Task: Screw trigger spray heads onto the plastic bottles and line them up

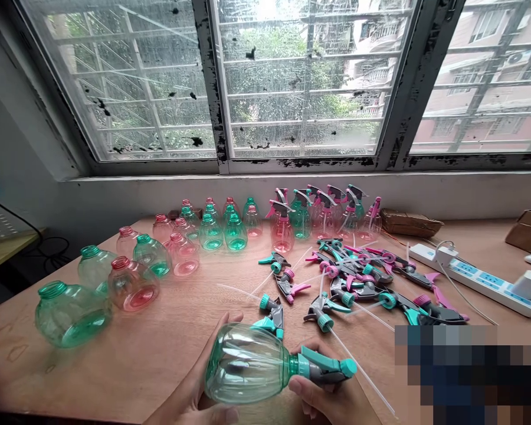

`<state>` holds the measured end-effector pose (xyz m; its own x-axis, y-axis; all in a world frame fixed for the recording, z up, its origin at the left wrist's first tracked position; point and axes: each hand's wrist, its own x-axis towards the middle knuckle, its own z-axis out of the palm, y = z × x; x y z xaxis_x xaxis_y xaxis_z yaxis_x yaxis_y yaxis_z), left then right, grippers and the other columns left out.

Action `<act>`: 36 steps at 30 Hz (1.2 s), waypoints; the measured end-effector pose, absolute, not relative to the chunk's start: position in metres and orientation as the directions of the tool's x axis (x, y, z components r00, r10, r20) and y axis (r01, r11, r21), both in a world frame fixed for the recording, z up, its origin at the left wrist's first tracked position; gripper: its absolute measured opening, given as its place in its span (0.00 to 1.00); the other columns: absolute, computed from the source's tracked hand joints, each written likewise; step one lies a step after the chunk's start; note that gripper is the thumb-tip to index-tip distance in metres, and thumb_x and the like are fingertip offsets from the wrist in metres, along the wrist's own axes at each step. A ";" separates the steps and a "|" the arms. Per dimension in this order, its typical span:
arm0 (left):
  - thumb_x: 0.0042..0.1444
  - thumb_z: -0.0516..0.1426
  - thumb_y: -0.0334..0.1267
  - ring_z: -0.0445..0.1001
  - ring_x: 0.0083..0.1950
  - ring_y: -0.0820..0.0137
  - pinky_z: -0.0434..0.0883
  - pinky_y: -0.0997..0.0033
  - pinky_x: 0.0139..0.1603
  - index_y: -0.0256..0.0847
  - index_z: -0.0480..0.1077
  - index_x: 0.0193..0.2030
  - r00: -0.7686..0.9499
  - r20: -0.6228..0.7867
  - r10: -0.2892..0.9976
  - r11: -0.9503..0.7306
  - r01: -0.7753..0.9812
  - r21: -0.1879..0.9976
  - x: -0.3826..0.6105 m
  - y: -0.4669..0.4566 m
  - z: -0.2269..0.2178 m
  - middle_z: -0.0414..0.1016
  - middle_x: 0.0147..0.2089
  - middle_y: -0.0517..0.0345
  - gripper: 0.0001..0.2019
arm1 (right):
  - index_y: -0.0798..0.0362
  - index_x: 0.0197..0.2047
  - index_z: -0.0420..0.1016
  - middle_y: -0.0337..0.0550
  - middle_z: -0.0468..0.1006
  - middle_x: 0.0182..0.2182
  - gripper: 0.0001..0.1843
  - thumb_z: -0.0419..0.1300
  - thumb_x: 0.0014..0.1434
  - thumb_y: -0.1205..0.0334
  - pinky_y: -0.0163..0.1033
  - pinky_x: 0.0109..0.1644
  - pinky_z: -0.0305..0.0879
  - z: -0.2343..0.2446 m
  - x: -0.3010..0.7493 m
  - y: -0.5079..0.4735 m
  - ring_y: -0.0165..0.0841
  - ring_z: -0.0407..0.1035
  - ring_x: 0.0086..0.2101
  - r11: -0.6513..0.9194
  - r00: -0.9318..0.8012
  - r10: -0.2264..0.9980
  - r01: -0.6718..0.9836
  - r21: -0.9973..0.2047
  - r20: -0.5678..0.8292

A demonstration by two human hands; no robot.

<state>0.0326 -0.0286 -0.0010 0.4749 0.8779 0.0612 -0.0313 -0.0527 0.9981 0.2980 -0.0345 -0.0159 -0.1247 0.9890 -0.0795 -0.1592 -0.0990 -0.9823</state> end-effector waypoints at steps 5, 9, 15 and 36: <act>0.57 0.67 0.45 0.46 0.79 0.54 0.40 0.51 0.78 0.57 0.34 0.77 0.467 0.060 0.882 -0.052 -0.031 0.998 0.034 -0.029 0.002 0.41 0.81 0.55 0.52 | 0.51 0.44 0.72 0.30 0.71 0.15 0.29 0.72 0.49 0.40 0.35 0.25 0.60 -0.010 0.295 -0.036 0.29 0.63 0.19 -0.090 -0.081 0.994 -0.179 -0.980 -0.077; 0.65 0.60 0.46 0.49 0.78 0.58 0.43 0.54 0.78 0.62 0.32 0.76 0.477 0.061 0.877 -0.045 -0.045 0.998 0.037 -0.032 0.013 0.48 0.79 0.57 0.44 | 0.51 0.45 0.73 0.29 0.70 0.17 0.30 0.73 0.48 0.40 0.35 0.26 0.60 -0.001 0.292 -0.040 0.28 0.63 0.19 -0.085 -0.027 0.996 -0.239 -0.967 -0.081; 0.55 0.67 0.51 0.38 0.80 0.51 0.38 0.47 0.77 0.55 0.30 0.77 0.526 0.039 0.850 -0.050 0.006 0.999 0.031 -0.027 0.005 0.34 0.81 0.54 0.56 | 0.50 0.42 0.73 0.29 0.70 0.16 0.27 0.74 0.47 0.41 0.33 0.24 0.58 -0.006 0.294 -0.037 0.28 0.62 0.19 -0.084 -0.064 0.995 -0.226 -0.971 -0.071; 0.65 0.60 0.45 0.47 0.79 0.57 0.40 0.48 0.78 0.68 0.27 0.74 0.546 0.052 0.836 -0.104 0.066 0.992 0.033 -0.028 0.014 0.43 0.80 0.61 0.46 | 0.53 0.42 0.77 0.33 0.75 0.20 0.25 0.74 0.50 0.44 0.37 0.27 0.59 -0.005 0.300 -0.038 0.29 0.65 0.20 -0.088 -0.079 0.994 -0.256 -0.963 -0.070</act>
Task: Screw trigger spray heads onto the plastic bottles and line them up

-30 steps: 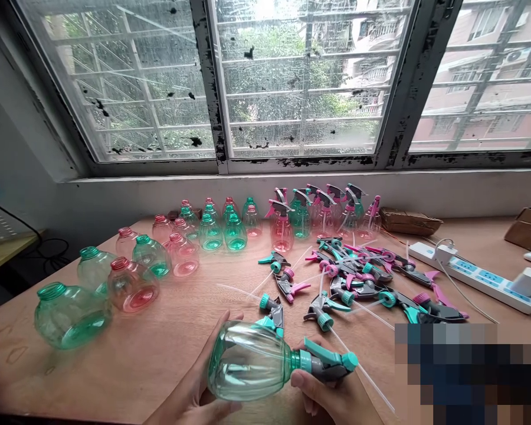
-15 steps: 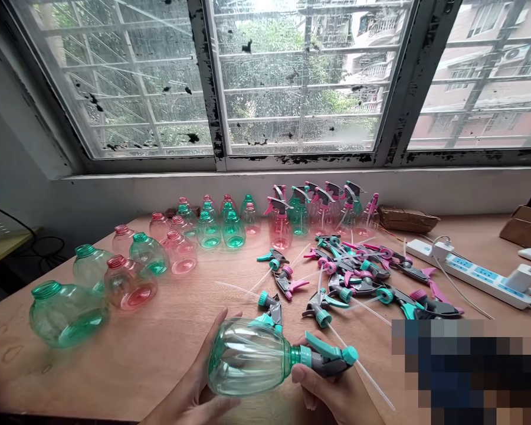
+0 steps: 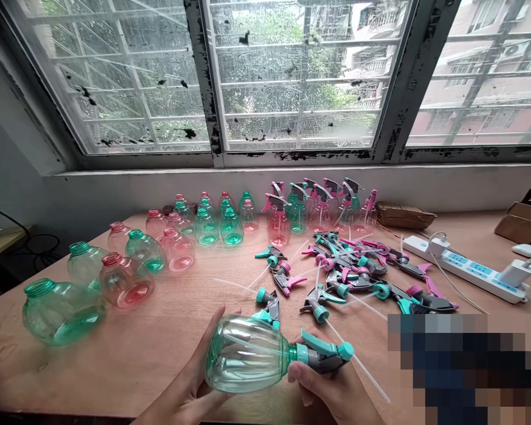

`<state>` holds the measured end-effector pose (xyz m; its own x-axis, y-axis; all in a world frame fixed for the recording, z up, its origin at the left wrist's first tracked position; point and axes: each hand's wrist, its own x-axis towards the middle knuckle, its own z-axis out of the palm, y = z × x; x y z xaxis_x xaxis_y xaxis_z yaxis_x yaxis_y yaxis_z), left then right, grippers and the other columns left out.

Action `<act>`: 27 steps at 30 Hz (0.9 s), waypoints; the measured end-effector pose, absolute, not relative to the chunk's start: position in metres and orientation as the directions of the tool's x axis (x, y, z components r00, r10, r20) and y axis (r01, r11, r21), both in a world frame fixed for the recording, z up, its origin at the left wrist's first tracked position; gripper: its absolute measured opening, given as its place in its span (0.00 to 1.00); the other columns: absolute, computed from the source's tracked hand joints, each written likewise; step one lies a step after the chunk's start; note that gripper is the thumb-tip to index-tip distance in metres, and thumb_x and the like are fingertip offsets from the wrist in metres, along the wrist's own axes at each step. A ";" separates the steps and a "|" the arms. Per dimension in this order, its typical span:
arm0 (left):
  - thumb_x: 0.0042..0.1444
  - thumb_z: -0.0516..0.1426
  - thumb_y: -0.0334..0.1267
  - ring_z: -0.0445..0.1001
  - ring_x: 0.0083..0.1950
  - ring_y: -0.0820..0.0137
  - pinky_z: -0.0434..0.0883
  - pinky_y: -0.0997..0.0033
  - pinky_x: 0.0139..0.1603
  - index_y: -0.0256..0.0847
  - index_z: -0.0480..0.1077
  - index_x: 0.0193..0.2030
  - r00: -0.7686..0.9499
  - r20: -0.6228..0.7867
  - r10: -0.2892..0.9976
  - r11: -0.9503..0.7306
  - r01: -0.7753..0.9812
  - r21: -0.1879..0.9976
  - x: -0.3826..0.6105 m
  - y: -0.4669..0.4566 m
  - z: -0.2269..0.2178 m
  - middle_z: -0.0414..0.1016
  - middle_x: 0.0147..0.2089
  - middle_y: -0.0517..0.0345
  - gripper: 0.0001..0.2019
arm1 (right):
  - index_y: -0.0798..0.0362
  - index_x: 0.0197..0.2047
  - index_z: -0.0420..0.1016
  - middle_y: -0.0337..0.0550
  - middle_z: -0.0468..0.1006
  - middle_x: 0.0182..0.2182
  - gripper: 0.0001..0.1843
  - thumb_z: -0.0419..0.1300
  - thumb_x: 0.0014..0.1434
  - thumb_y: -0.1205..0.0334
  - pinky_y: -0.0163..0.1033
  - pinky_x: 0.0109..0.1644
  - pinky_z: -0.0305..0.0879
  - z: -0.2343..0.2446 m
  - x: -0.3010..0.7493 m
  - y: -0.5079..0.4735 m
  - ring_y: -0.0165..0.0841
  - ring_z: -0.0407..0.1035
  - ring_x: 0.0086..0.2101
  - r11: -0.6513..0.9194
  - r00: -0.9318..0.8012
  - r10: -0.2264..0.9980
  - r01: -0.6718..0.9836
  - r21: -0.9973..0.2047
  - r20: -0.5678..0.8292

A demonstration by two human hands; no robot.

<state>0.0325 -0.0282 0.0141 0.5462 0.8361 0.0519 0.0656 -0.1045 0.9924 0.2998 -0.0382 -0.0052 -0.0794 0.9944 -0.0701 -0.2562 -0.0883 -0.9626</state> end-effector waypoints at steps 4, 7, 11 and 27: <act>0.59 0.64 0.51 0.38 0.80 0.54 0.37 0.48 0.78 0.59 0.28 0.76 0.522 -0.002 0.853 -0.030 0.054 0.998 0.031 -0.030 0.016 0.37 0.81 0.59 0.52 | 0.53 0.44 0.75 0.33 0.76 0.19 0.26 0.75 0.49 0.46 0.36 0.26 0.62 -0.007 0.300 -0.038 0.29 0.66 0.20 -0.106 -0.097 0.992 -0.280 -0.954 -0.082; 0.61 0.62 0.51 0.37 0.80 0.54 0.36 0.47 0.78 0.56 0.31 0.77 0.514 -0.041 0.857 0.005 0.072 0.997 0.030 -0.032 0.015 0.37 0.81 0.58 0.49 | 0.53 0.42 0.75 0.34 0.78 0.19 0.26 0.74 0.50 0.44 0.36 0.25 0.64 -0.007 0.300 -0.038 0.30 0.69 0.19 -0.121 -0.124 0.988 -0.281 -0.952 -0.089; 0.63 0.60 0.51 0.40 0.80 0.56 0.32 0.49 0.78 0.67 0.35 0.75 0.497 0.046 0.867 -0.120 0.119 0.986 0.032 -0.035 0.014 0.41 0.81 0.65 0.43 | 0.54 0.38 0.74 0.32 0.75 0.15 0.22 0.71 0.54 0.44 0.32 0.22 0.61 -0.008 0.300 -0.037 0.29 0.70 0.15 -0.119 -0.123 0.989 -0.307 -0.944 -0.085; 0.65 0.57 0.51 0.36 0.80 0.59 0.32 0.52 0.79 0.69 0.35 0.75 0.473 0.065 0.878 -0.144 0.131 0.981 0.036 -0.036 0.018 0.37 0.81 0.71 0.40 | 0.54 0.35 0.75 0.36 0.77 0.17 0.22 0.70 0.54 0.42 0.32 0.23 0.61 -0.006 0.299 -0.035 0.28 0.67 0.18 -0.092 -0.105 0.992 -0.266 -0.959 -0.066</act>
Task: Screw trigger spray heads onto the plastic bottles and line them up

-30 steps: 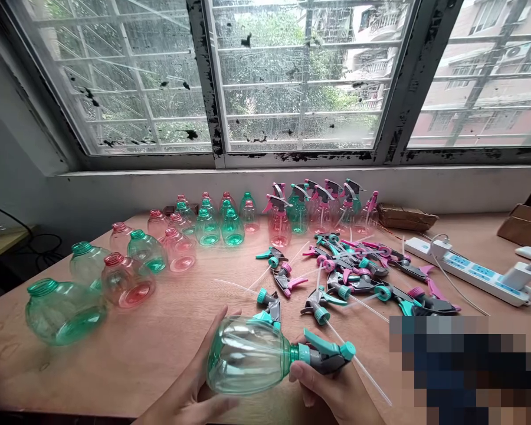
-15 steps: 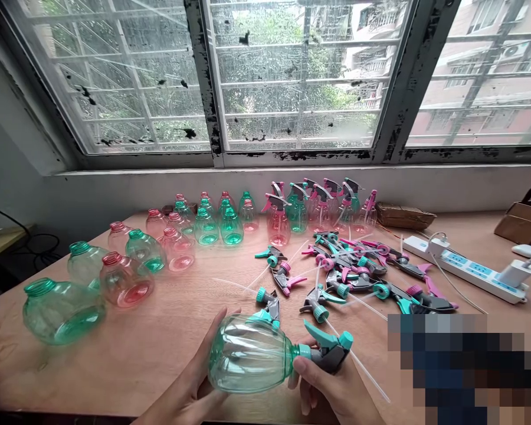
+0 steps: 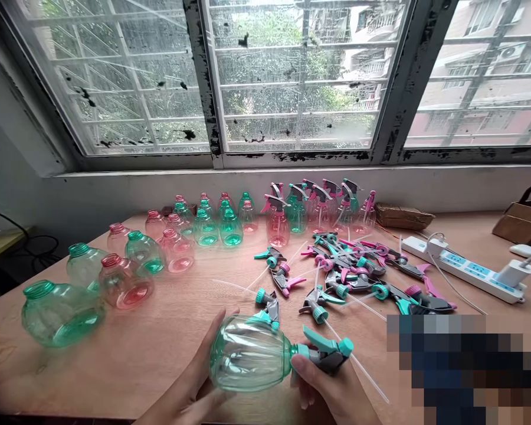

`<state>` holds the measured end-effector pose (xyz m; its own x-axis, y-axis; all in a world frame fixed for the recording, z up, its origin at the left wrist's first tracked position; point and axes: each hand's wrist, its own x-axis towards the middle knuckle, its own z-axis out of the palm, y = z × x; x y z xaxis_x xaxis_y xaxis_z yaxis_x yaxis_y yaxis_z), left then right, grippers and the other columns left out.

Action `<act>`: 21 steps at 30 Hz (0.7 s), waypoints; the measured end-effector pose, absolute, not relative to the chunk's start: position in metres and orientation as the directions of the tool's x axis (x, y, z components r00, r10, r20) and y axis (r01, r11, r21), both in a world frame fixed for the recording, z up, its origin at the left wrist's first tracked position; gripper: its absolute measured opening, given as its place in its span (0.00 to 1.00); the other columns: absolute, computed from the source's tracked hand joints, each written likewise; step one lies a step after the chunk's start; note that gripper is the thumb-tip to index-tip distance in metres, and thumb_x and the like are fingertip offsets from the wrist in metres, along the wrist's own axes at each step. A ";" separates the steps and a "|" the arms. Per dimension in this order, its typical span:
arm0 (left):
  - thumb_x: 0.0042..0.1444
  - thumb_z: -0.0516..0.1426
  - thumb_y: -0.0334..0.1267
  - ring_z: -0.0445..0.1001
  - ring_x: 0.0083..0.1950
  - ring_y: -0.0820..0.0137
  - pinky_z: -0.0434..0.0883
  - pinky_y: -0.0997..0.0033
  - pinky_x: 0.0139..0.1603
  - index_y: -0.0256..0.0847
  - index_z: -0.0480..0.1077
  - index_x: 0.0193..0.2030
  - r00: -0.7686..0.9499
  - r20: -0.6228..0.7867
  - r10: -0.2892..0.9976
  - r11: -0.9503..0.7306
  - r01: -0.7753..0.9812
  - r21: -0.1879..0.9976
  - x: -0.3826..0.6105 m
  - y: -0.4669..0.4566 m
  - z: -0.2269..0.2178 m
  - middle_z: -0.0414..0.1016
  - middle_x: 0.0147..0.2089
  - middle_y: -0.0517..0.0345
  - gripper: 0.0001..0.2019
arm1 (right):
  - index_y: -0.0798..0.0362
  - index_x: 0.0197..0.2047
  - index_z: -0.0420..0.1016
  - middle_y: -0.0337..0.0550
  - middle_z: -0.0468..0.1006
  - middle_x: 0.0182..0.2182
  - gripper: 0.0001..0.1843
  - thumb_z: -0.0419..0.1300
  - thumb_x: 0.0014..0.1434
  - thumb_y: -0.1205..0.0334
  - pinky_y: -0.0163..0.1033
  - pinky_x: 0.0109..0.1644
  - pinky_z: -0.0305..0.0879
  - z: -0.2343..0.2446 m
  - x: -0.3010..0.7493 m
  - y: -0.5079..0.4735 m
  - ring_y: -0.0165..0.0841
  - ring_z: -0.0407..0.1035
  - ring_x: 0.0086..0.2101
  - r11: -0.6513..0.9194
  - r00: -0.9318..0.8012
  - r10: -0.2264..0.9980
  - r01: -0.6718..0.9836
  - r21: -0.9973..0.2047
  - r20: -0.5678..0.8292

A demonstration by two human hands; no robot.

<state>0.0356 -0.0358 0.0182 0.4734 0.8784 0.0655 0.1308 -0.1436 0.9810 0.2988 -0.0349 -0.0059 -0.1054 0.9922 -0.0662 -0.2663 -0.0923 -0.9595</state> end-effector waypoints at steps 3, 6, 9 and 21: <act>0.58 0.63 0.55 0.34 0.80 0.53 0.33 0.49 0.78 0.59 0.31 0.76 0.497 0.037 0.867 -0.080 0.066 0.995 0.031 -0.030 0.009 0.32 0.82 0.62 0.51 | 0.52 0.39 0.76 0.32 0.74 0.17 0.25 0.73 0.48 0.42 0.32 0.23 0.59 -0.006 0.297 -0.036 0.27 0.64 0.18 -0.082 -0.090 0.994 -0.226 -0.971 -0.063; 0.58 0.62 0.56 0.39 0.80 0.49 0.38 0.47 0.78 0.52 0.36 0.77 0.522 0.006 0.853 -0.009 0.003 1.000 0.030 -0.028 0.008 0.39 0.81 0.54 0.50 | 0.52 0.38 0.77 0.31 0.71 0.16 0.26 0.74 0.46 0.40 0.31 0.21 0.54 -0.007 0.297 -0.038 0.26 0.61 0.17 -0.093 -0.109 0.991 -0.154 -0.984 -0.076; 0.59 0.64 0.50 0.40 0.80 0.51 0.37 0.50 0.79 0.57 0.38 0.77 0.475 0.008 0.880 -0.044 0.065 0.997 0.033 -0.033 0.014 0.43 0.80 0.59 0.47 | 0.54 0.34 0.75 0.33 0.71 0.16 0.26 0.69 0.52 0.37 0.31 0.19 0.49 -0.009 0.298 -0.037 0.25 0.60 0.15 -0.108 -0.100 0.991 -0.173 -0.979 -0.092; 0.56 0.60 0.62 0.38 0.80 0.47 0.39 0.43 0.77 0.46 0.43 0.77 0.487 -0.026 0.873 0.036 -0.010 0.999 0.029 -0.027 0.017 0.46 0.80 0.47 0.49 | 0.54 0.39 0.78 0.30 0.69 0.17 0.28 0.76 0.44 0.42 0.29 0.20 0.47 -0.004 0.296 -0.038 0.23 0.57 0.17 -0.093 -0.081 0.994 -0.214 -0.972 -0.078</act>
<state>0.0286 -0.0274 0.0175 0.4872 0.8729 -0.0262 -0.0103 0.0357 0.9993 0.2965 -0.0385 -0.0043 -0.0805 0.9937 -0.0775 -0.2138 -0.0932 -0.9724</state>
